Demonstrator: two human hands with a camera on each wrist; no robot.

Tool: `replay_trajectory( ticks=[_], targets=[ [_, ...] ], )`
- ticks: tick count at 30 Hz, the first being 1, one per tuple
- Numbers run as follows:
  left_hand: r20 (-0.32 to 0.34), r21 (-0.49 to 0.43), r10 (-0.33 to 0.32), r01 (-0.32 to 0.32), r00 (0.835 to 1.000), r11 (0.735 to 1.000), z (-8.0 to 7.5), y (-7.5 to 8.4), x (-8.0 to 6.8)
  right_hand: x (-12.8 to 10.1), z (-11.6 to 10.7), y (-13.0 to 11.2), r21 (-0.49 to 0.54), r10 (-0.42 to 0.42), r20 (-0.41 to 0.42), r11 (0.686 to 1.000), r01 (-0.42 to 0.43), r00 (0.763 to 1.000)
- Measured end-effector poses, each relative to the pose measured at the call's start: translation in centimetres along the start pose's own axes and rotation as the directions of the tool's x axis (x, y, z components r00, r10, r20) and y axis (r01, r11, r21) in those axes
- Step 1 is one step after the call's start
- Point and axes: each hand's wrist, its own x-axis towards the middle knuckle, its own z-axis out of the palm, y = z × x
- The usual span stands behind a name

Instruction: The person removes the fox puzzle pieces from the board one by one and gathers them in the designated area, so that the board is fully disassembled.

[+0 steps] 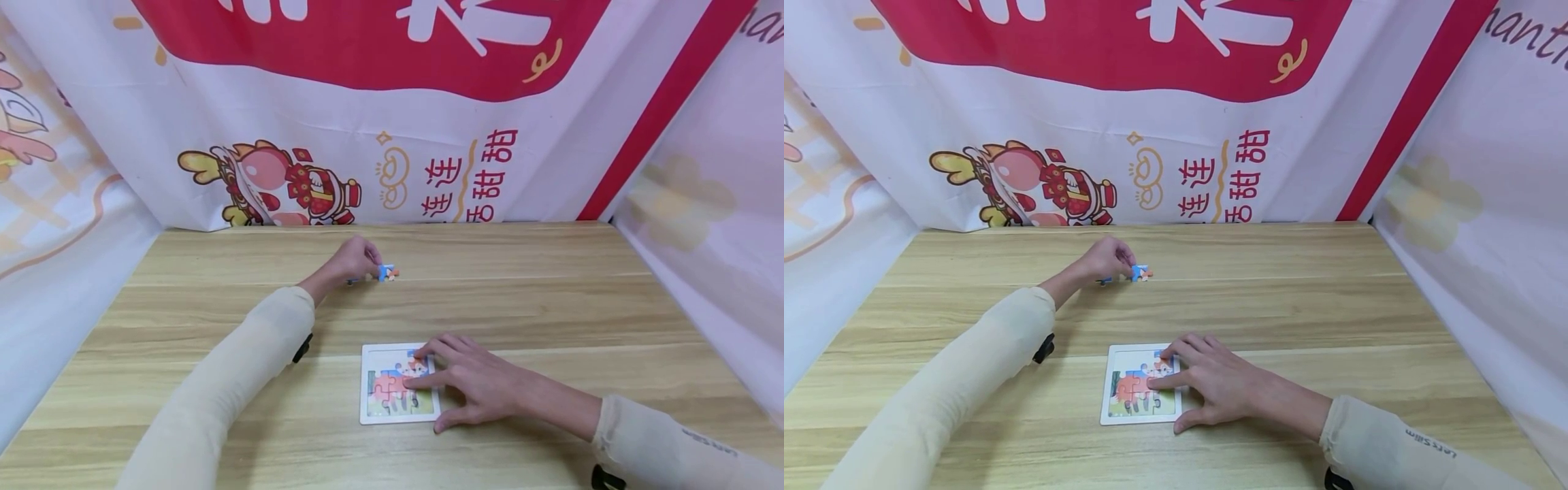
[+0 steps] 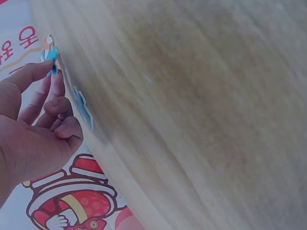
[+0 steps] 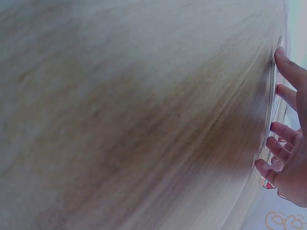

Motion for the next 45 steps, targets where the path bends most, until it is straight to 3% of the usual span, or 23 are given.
replay_trajectory(
  ticks=[7, 18, 31, 39, 45],
  targets=[
    [-0.013, 0.023, 0.051, -0.050, 0.999, 0.998, 0.0, -0.1, 0.1, 0.0, 0.0, 0.0, -0.001, 0.002, 0.001, 1.000, -0.002, 1.000],
    [-0.041, 0.145, 0.067, -0.061, 0.997, 0.988, 0.2, 0.0, 0.3, 0.0, 0.2, 0.1, -0.010, -0.013, -0.017, 1.000, 0.013, 1.000],
    [-0.118, 0.358, 0.129, -0.079, 0.985, 0.930, 0.6, 0.3, 0.7, 0.0, 0.1, 0.2, -0.006, 0.001, 0.004, 1.000, -0.001, 1.000],
    [-0.091, 0.281, 0.136, -0.106, 0.986, 0.954, 0.6, 0.5, -0.1, -0.1, 0.1, 0.1, -0.016, -0.020, -0.015, 1.000, 0.020, 1.000],
    [-0.012, 0.156, 0.202, -0.198, 0.979, 0.968, 0.4, 0.4, -1.8, 0.0, -0.2, 0.0, 0.002, 0.003, 0.012, 1.000, -0.003, 1.000]
  ],
)
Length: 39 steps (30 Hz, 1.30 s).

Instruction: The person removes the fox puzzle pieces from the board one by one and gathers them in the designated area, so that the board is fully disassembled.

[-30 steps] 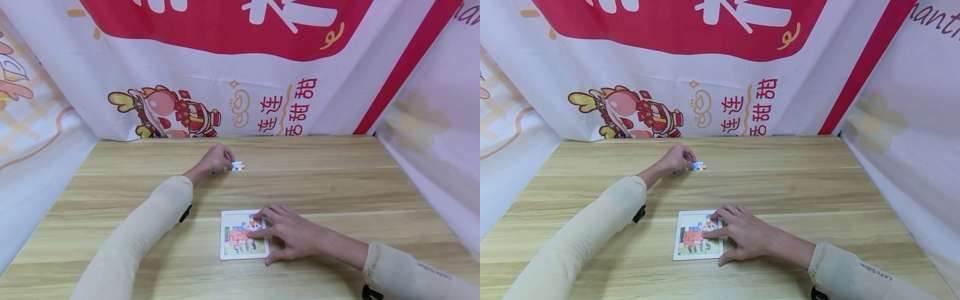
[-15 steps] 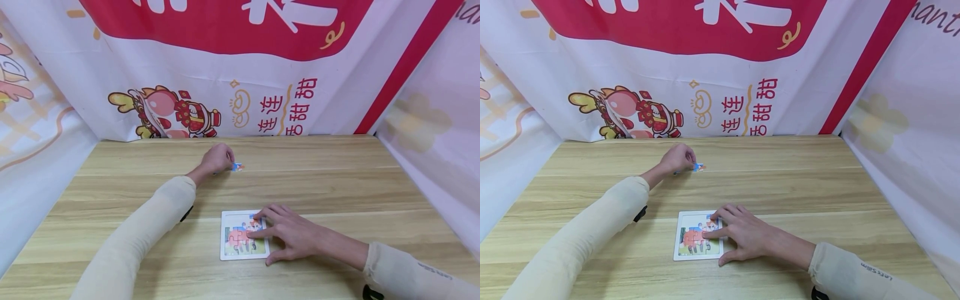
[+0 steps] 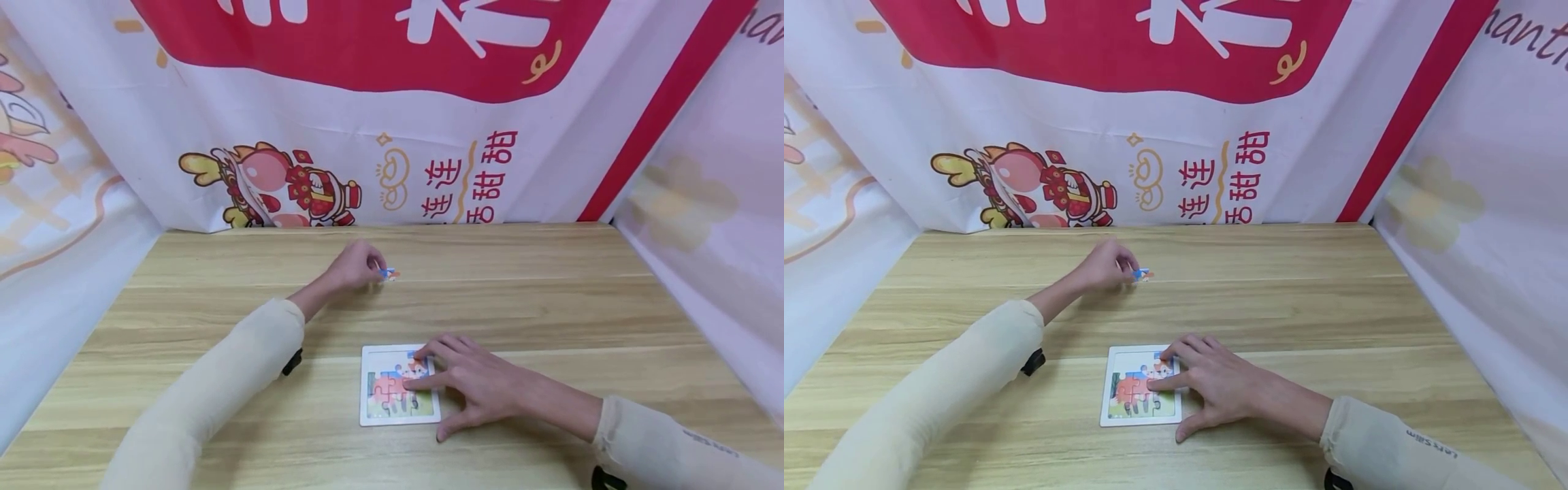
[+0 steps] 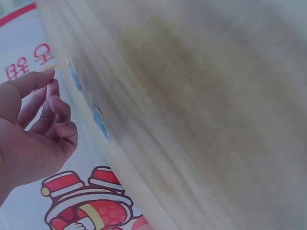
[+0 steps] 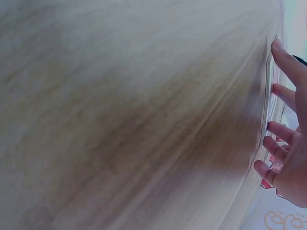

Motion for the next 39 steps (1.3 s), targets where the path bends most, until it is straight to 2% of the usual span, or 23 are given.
replay_trajectory(
  ticks=[8, 13, 17, 24, 31, 39],
  targets=[
    [0.079, -0.050, 0.073, -0.069, 0.994, 0.996, 0.1, 0.3, -3.1, 0.2, -0.2, 0.0, 0.043, 0.022, 0.010, 0.999, -0.022, 1.000],
    [0.096, -0.055, 0.105, -0.100, 0.990, 0.993, 0.3, 0.4, -4.6, 0.3, -0.3, 0.0, 0.095, 0.046, -0.001, 0.994, -0.046, 0.999],
    [0.111, -0.065, 0.152, -0.145, 0.982, 0.987, 0.7, 0.6, -5.7, 0.4, -0.6, 0.1, 0.149, 0.072, -0.017, 0.986, -0.069, 0.997],
    [0.160, -0.103, 0.171, -0.156, 0.972, 0.982, 1.3, 0.9, -7.5, 0.9, -0.8, 0.3, 0.198, 0.105, -0.007, 0.975, -0.101, 0.994],
    [0.197, -0.102, 0.234, -0.218, 0.952, 0.971, 2.3, 0.8, -8.9, 1.3, -1.0, 0.4, 0.217, 0.138, -0.022, 0.967, -0.130, 0.990],
    [0.236, -0.098, 0.206, -0.188, 0.950, 0.977, 3.0, 1.1, -9.8, 1.7, -0.9, 0.5, 0.249, 0.148, -0.078, 0.961, -0.124, 0.986]
  ],
)
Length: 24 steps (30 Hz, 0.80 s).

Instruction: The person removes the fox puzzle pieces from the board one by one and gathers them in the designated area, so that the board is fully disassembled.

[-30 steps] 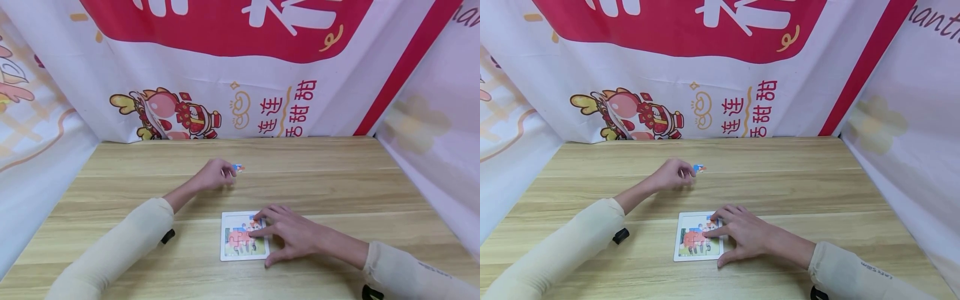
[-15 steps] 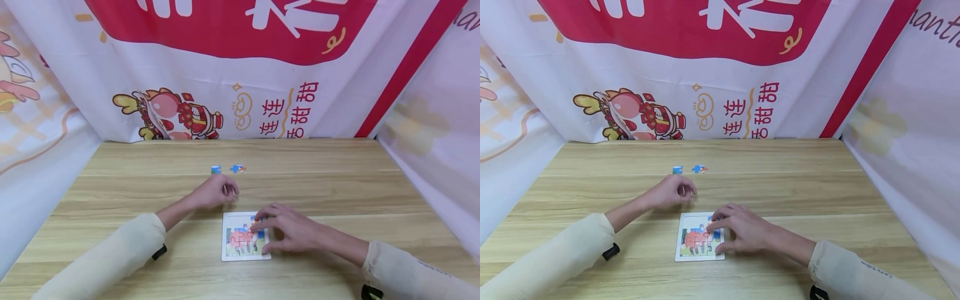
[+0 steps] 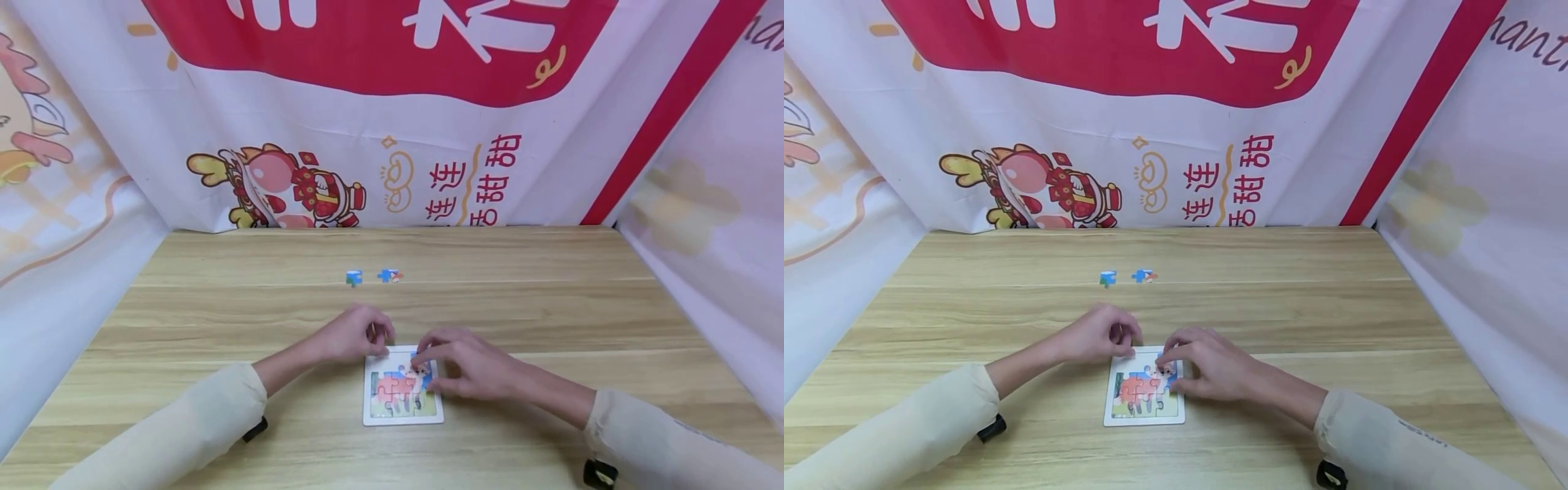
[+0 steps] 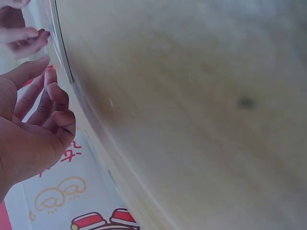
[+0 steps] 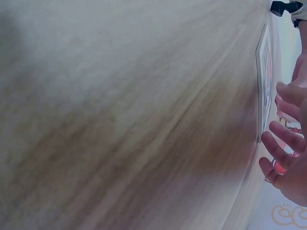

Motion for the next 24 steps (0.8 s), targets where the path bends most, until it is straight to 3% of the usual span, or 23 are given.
replay_trajectory(
  ticks=[8, 18, 24],
  targets=[
    [0.061, 0.003, 0.025, -0.025, 0.998, 1.000, 0.7, 0.5, -0.7, 0.9, 0.0, 0.3, 0.000, 0.018, -0.064, 1.000, -0.018, 0.998],
    [0.092, 0.023, 0.115, -0.117, 0.989, 0.993, 1.4, 0.8, -1.1, 1.8, 0.2, 1.0, -0.003, -0.001, -0.017, 1.000, 0.000, 1.000],
    [0.173, 0.077, 0.133, -0.148, 0.976, 0.986, 1.5, 0.8, -1.1, 2.3, 0.0, 1.3, 0.015, -0.017, 0.011, 1.000, 0.017, 1.000]
  ],
)
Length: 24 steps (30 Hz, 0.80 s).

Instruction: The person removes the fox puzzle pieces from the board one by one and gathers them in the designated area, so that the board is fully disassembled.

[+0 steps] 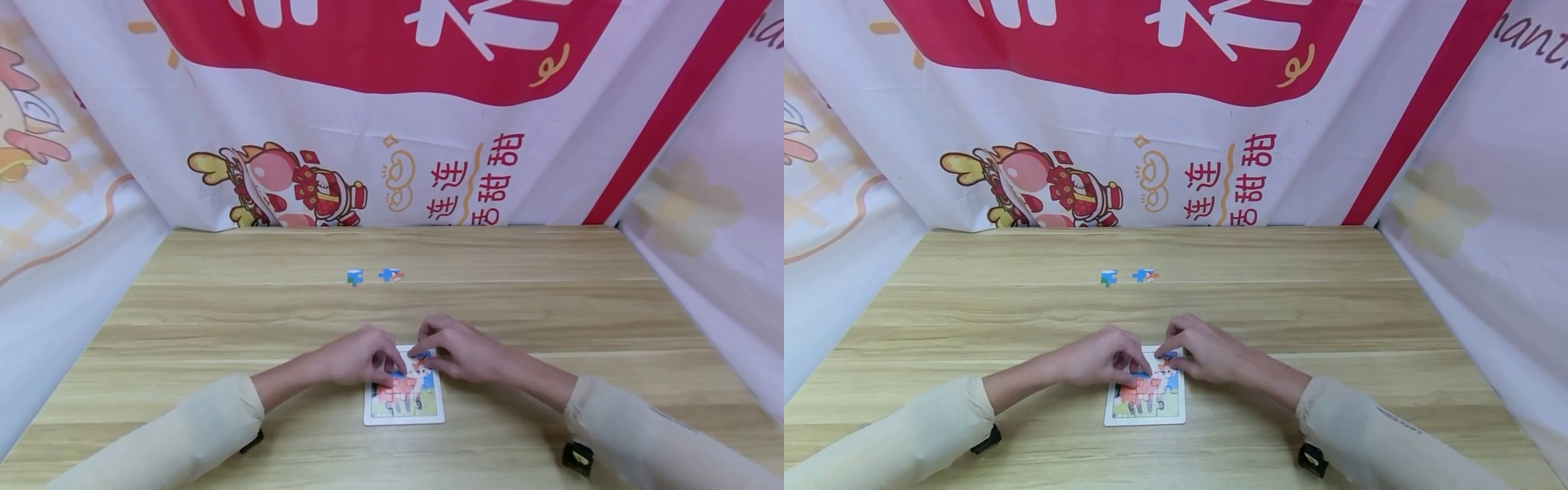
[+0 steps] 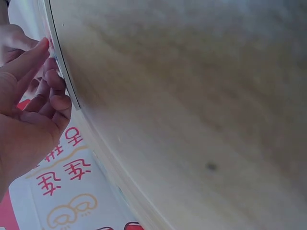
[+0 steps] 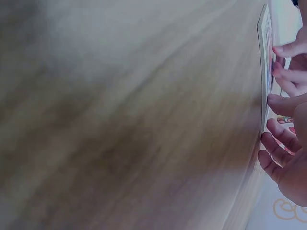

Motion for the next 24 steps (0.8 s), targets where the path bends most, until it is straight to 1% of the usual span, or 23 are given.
replay_trajectory(
  ticks=[3, 9, 14, 16, 19, 24],
  targets=[
    [0.034, 0.026, -0.006, 0.005, 0.999, 1.000, 0.0, 0.2, 0.0, 0.1, -0.2, 0.1, -0.007, -0.008, 0.013, 1.000, 0.008, 1.000],
    [0.079, 0.056, -0.004, -0.001, 0.997, 0.998, -0.1, 0.4, 0.2, 0.4, -0.4, 0.5, -0.012, -0.022, 0.047, 1.000, 0.023, 0.999],
    [0.123, 0.084, 0.027, -0.037, 0.992, 0.996, -0.2, 0.4, 0.3, 0.6, -0.7, 0.7, -0.004, -0.027, 0.074, 1.000, 0.028, 0.997],
    [0.133, 0.104, 0.038, -0.052, 0.990, 0.993, -0.2, 0.4, 0.3, 0.7, -0.7, 0.8, 0.002, -0.029, 0.079, 1.000, 0.029, 0.996],
    [0.139, 0.128, 0.039, -0.057, 0.990, 0.990, -0.2, 0.4, 0.4, 0.7, -0.8, 1.0, 0.017, -0.031, 0.085, 0.999, 0.030, 0.996],
    [0.144, 0.147, 0.055, -0.076, 0.988, 0.986, -0.3, 0.5, 0.4, 0.9, -0.9, 1.3, 0.029, -0.043, 0.094, 0.999, 0.040, 0.995]
  ],
)
